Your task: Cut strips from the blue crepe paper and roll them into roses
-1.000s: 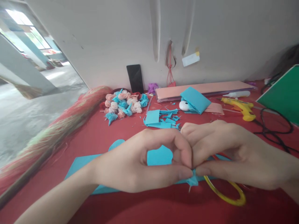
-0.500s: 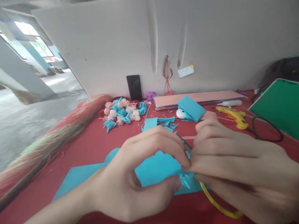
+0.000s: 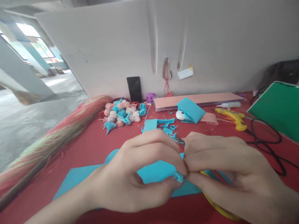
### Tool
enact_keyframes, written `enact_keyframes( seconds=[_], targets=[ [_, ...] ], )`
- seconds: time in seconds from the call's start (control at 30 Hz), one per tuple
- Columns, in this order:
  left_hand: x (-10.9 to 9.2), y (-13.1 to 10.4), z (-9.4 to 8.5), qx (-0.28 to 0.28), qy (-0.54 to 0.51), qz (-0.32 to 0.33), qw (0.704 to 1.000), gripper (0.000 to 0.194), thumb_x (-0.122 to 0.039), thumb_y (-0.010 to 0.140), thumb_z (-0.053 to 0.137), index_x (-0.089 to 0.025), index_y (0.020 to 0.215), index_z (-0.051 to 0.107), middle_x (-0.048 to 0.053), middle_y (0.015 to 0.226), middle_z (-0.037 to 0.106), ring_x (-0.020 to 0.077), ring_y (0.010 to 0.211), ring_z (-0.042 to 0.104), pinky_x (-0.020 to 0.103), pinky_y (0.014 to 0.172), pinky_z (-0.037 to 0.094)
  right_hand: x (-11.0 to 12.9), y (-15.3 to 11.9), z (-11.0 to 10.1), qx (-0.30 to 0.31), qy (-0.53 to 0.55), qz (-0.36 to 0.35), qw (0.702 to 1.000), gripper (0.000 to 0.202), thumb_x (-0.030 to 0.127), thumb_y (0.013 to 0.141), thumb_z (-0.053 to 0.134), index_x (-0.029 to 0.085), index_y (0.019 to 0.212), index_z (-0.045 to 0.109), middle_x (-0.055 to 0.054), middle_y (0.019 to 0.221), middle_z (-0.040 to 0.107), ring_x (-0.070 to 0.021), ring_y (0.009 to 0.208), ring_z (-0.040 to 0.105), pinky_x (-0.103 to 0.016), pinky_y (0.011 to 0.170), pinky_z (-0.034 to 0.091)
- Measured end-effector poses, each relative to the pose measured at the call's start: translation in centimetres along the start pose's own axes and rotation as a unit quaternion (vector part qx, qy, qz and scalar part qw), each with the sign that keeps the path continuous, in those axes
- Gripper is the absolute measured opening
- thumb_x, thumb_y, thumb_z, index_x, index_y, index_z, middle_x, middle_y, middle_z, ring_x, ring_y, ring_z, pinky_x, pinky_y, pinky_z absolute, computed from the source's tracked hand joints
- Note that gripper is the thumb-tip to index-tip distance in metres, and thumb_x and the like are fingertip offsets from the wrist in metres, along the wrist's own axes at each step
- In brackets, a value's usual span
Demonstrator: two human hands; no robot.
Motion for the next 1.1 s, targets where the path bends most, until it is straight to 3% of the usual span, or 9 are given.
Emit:
enact_keyframes(
  seconds=[0.13,0.33,0.57,0.7,0.87,1.03,1.1],
  targets=[
    [0.1,0.0,0.0,0.014,0.002,-0.006,1.0,0.025,0.006,0.065,0.062,-0.015,0.079,0.064,0.003,0.075,0.063,0.0141,0.077,0.061,0.024,0.075,0.054,-0.3,0.2,0.3,0.028,0.014,0.02,0.999,0.022,0.001,0.076,0.052,0.016,0.06,0.052,0.006,0.056,0.052,-0.0049,0.055,0.045,-0.016,0.054,0.04],
    [0.1,-0.1,-0.1,0.005,-0.01,-0.001,1.0,0.019,0.001,0.069,0.065,-0.014,0.079,0.064,0.003,0.073,0.065,0.0137,0.072,0.062,0.024,0.071,0.054,-0.3,0.0,0.7,0.047,-0.004,0.018,0.999,0.022,0.001,0.078,0.05,0.015,0.063,0.058,0.004,0.058,0.056,-0.0071,0.054,0.046,-0.023,0.057,0.042],
    [0.5,-0.3,-0.4,-0.03,-0.002,-0.02,0.999,0.02,-0.009,0.067,0.077,-0.015,0.081,0.064,0.002,0.072,0.067,0.0145,0.07,0.062,0.026,0.068,0.053,0.7,-0.5,-0.7,-0.033,-0.041,-0.057,0.997,0.018,0.0,0.077,0.053,0.012,0.069,0.064,0.001,0.058,0.057,-0.0091,0.055,0.05,-0.027,0.055,0.043],
    [0.0,-0.3,-0.3,-0.035,0.015,-0.009,0.999,0.017,-0.003,0.069,0.071,-0.014,0.081,0.064,0.002,0.072,0.067,0.0136,0.069,0.063,0.024,0.067,0.054,1.5,-0.7,-0.7,-0.066,-0.122,-0.1,0.985,0.02,0.001,0.078,0.052,0.013,0.067,0.063,-0.001,0.06,0.062,-0.0125,0.059,0.055,-0.032,0.061,0.046],
    [-0.4,-0.4,-0.3,-0.048,0.048,0.005,0.998,0.016,-0.001,0.072,0.068,-0.013,0.081,0.062,0.002,0.071,0.066,0.0126,0.069,0.063,0.022,0.066,0.055,1.8,-0.8,-0.2,-0.056,-0.191,-0.119,0.973,0.024,0.004,0.083,0.048,0.014,0.069,0.064,-0.001,0.059,0.062,-0.0132,0.058,0.054,-0.034,0.063,0.047],
    [-0.6,-0.3,-0.2,-0.053,0.054,0.016,0.997,0.015,0.0,0.073,0.067,-0.012,0.081,0.062,0.002,0.072,0.066,0.0117,0.07,0.063,0.021,0.067,0.055,2.6,-1.2,-0.5,-0.099,-0.23,-0.166,0.954,0.02,0.006,0.084,0.05,0.015,0.074,0.064,0.0,0.061,0.064,-0.0126,0.059,0.056,-0.033,0.069,0.051],
    [-0.7,-0.3,-0.2,-0.058,0.051,0.022,0.997,0.015,0.001,0.073,0.066,-0.011,0.08,0.062,0.002,0.072,0.065,0.0111,0.07,0.062,0.02,0.067,0.056,2.4,-1.2,-0.3,-0.086,-0.257,-0.149,0.951,0.02,0.009,0.085,0.05,0.018,0.075,0.065,0.001,0.062,0.064,-0.0136,0.061,0.058,-0.033,0.07,0.052]
  ],
)
Point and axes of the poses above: each hand's wrist, its own y-axis towards the middle knuckle, its own z-axis out of the palm, x = y × z, the point moved 8 cm from there along y, towards the middle knuckle
